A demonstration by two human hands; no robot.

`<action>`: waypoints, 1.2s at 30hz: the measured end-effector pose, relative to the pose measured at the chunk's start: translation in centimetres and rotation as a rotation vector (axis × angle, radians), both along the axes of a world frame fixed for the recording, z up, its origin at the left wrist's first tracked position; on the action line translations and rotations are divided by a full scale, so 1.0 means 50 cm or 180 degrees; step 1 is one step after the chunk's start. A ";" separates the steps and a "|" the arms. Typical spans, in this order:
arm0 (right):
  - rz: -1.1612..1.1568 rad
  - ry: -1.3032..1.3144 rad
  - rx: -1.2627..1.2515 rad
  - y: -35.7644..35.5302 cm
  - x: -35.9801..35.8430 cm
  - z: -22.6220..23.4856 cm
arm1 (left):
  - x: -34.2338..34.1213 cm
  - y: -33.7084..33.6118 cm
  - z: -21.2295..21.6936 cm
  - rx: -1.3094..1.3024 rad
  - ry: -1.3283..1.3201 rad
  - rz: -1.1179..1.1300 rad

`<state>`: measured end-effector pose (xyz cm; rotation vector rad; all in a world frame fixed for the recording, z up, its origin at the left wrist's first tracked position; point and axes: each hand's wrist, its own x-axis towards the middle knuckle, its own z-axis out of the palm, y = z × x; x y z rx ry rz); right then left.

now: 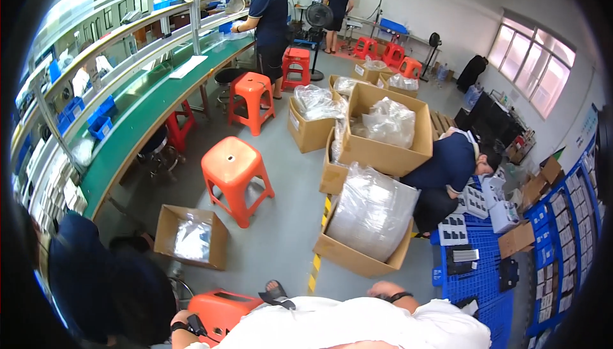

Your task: Sorting and placing small electronic components into a white molded tray.

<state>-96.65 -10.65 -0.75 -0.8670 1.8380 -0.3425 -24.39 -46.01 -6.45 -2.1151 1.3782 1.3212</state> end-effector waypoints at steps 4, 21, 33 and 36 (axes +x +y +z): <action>-0.1820 0.0356 -0.0189 -0.228 -0.140 0.137 | -0.292 -0.153 0.212 -0.0369 0.1049 0.0173; -0.0553 0.2164 -0.1646 -0.938 -0.593 0.583 | -1.169 -0.733 0.520 -0.1112 0.1436 -0.1895; -0.0420 0.2306 -0.1338 -1.288 -0.851 0.690 | -1.094 -0.965 0.322 0.0380 -0.0424 -0.0576; 0.0230 0.0108 -0.1822 -1.446 -0.861 0.703 | -1.126 -1.080 0.313 0.0453 -0.0521 -0.0769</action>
